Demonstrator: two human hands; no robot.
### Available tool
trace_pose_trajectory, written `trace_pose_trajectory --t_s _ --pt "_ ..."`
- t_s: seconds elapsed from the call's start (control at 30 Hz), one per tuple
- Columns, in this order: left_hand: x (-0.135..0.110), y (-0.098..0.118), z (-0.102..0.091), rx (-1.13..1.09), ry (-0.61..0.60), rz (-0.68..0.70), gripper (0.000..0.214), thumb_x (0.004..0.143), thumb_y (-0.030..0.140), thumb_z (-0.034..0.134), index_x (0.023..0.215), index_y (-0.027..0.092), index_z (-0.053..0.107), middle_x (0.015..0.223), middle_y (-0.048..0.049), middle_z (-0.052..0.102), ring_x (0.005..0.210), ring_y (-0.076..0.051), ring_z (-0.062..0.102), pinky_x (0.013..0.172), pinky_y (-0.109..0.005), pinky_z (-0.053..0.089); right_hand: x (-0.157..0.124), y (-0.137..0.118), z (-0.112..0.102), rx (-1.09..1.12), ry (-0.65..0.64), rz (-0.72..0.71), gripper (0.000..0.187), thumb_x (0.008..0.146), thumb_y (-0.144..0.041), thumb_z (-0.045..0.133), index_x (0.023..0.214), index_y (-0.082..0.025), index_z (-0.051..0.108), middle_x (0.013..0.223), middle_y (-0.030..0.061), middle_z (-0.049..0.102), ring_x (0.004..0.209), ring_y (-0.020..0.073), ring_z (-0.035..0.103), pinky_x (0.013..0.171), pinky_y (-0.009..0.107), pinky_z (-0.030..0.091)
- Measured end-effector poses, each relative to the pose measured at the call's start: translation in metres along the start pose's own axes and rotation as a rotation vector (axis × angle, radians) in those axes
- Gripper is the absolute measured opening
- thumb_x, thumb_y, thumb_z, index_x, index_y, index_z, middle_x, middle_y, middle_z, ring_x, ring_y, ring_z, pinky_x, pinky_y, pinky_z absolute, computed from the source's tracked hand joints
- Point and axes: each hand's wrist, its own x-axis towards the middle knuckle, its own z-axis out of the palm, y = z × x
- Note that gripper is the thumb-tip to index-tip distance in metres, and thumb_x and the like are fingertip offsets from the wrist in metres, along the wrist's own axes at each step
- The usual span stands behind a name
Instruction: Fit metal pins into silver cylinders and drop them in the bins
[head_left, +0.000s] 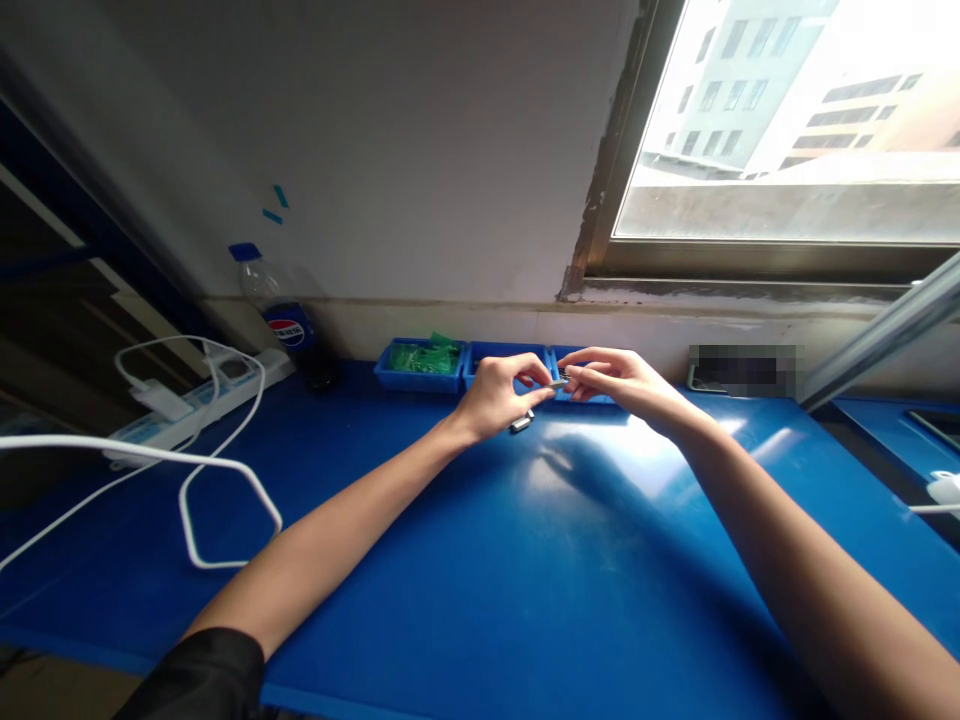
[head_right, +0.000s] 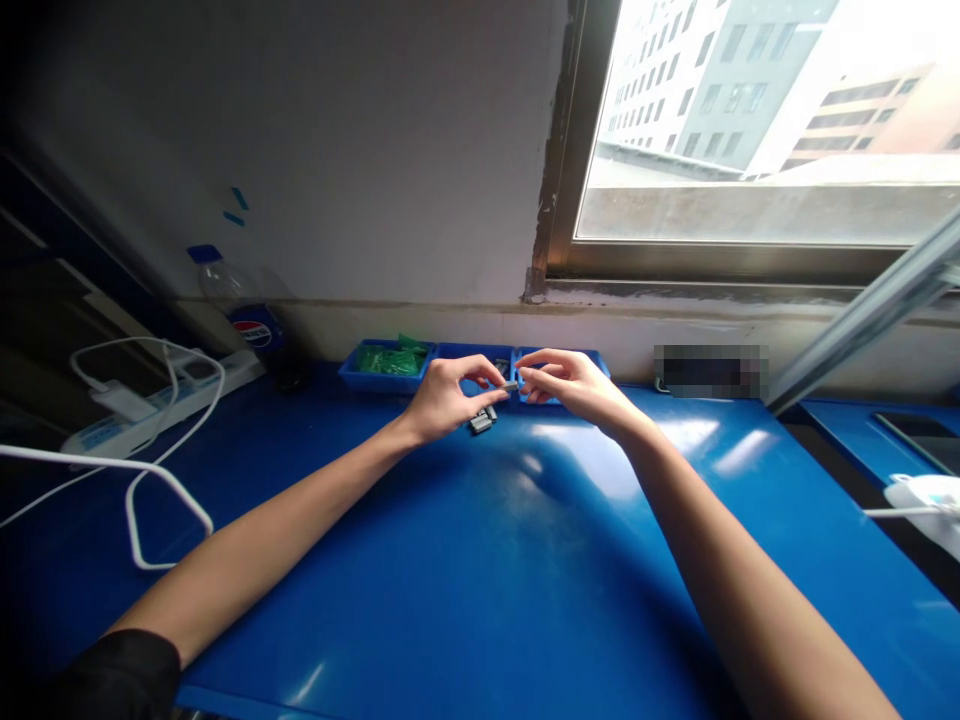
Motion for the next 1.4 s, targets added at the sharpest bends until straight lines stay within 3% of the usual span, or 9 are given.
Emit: trace_pose_trajectory --t_s 0.2,0.37,0.5,0.63,0.8,0.97,1.13,1.27,1.4 --pt "0.001 0.002 -0.014 0.015 0.034 0.034 0.013 0.081 0.025 0.08 0.087 0.018 0.071 0.085 -0.0007 0.076 0.078 -0.015 0.07 0.077 -0.026 0.057 -0.003 0.001 0.01 0.096 -0.094 0.036 0.048 0.077 -0.053 0.084 0.109 -0.019 0.079 0.089 0.0089 0.079 0.08 0.023 0.073 0.08 0.038 0.06" --pt "0.014 0.006 -0.026 0.085 -0.21 0.12 0.012 0.079 0.02 0.079 0.087 0.018 0.071 0.087 -0.0025 0.075 0.082 -0.016 0.07 0.075 -0.025 0.054 -0.003 0.006 0.018 0.096 -0.056 0.018 0.041 0.074 -0.051 0.087 0.098 -0.018 0.081 0.081 0.0068 0.077 0.072 0.0196 0.068 0.074 0.035 0.056" --pt "0.036 0.019 -0.04 0.128 -0.46 0.103 0.01 0.073 0.015 0.08 0.076 0.016 0.07 0.074 -0.0006 0.071 0.069 -0.013 0.066 0.06 -0.021 0.046 -0.002 0.011 0.025 0.179 -0.056 0.032 0.038 0.075 -0.049 0.086 0.095 -0.018 0.08 0.08 0.0058 0.075 0.072 0.0185 0.066 0.075 0.035 0.055" --pt "0.058 0.028 -0.049 0.139 -0.593 0.044 0.016 0.066 0.015 0.084 0.076 0.016 0.071 0.071 0.0008 0.069 0.064 -0.012 0.063 0.053 -0.02 0.04 -0.002 0.011 0.033 0.333 -0.053 0.054 0.033 0.073 -0.045 0.088 0.091 -0.019 0.079 0.085 0.0055 0.074 0.073 0.0172 0.065 0.075 0.033 0.055" --pt "0.066 0.027 -0.056 0.094 -0.63 -0.009 0.02 0.066 0.015 0.082 0.082 0.013 0.071 0.074 0.0002 0.07 0.068 -0.012 0.065 0.057 -0.019 0.042 -0.002 0.01 0.039 0.462 -0.003 0.086 0.033 0.07 -0.04 0.09 0.093 -0.019 0.078 0.083 0.0034 0.073 0.072 0.0145 0.064 0.075 0.03 0.054" --pt "0.054 0.019 -0.063 0.184 -0.529 -0.033 0.019 0.079 0.03 0.078 0.086 0.013 0.073 0.078 -0.003 0.073 0.072 -0.014 0.066 0.06 -0.02 0.043 0.006 0.01 0.036 0.369 0.046 0.027 0.034 0.071 -0.042 0.09 0.092 -0.019 0.077 0.081 0.0031 0.074 0.07 0.0151 0.064 0.074 0.031 0.054" --pt "0.045 0.003 -0.053 0.416 -0.773 -0.036 0.022 0.084 0.028 0.073 0.102 0.017 0.081 0.091 -0.0064 0.078 0.076 -0.015 0.07 0.066 -0.021 0.047 0.03 -0.001 0.028 0.098 0.162 -0.078 0.039 0.073 -0.046 0.088 0.097 -0.018 0.077 0.083 0.0068 0.078 0.074 0.0197 0.07 0.076 0.034 0.057" --pt "0.041 -0.004 -0.037 0.554 -0.875 -0.071 0.036 0.079 0.025 0.076 0.115 0.024 0.079 0.098 -0.0065 0.079 0.08 -0.02 0.072 0.067 -0.023 0.049 0.047 -0.006 0.025 0.065 0.1 -0.088 0.041 0.077 -0.042 0.085 0.109 -0.019 0.075 0.091 0.009 0.08 0.084 0.0228 0.075 0.081 0.035 0.06" --pt "0.036 0.001 -0.033 0.625 -0.878 -0.14 0.05 0.073 0.01 0.076 0.12 0.025 0.076 0.108 -0.0084 0.078 0.088 -0.022 0.073 0.074 -0.025 0.053 0.056 -0.003 0.024 0.054 0.024 -0.097 0.033 0.079 -0.042 0.082 0.099 -0.017 0.076 0.09 0.0099 0.08 0.08 0.0211 0.075 0.076 0.032 0.06"
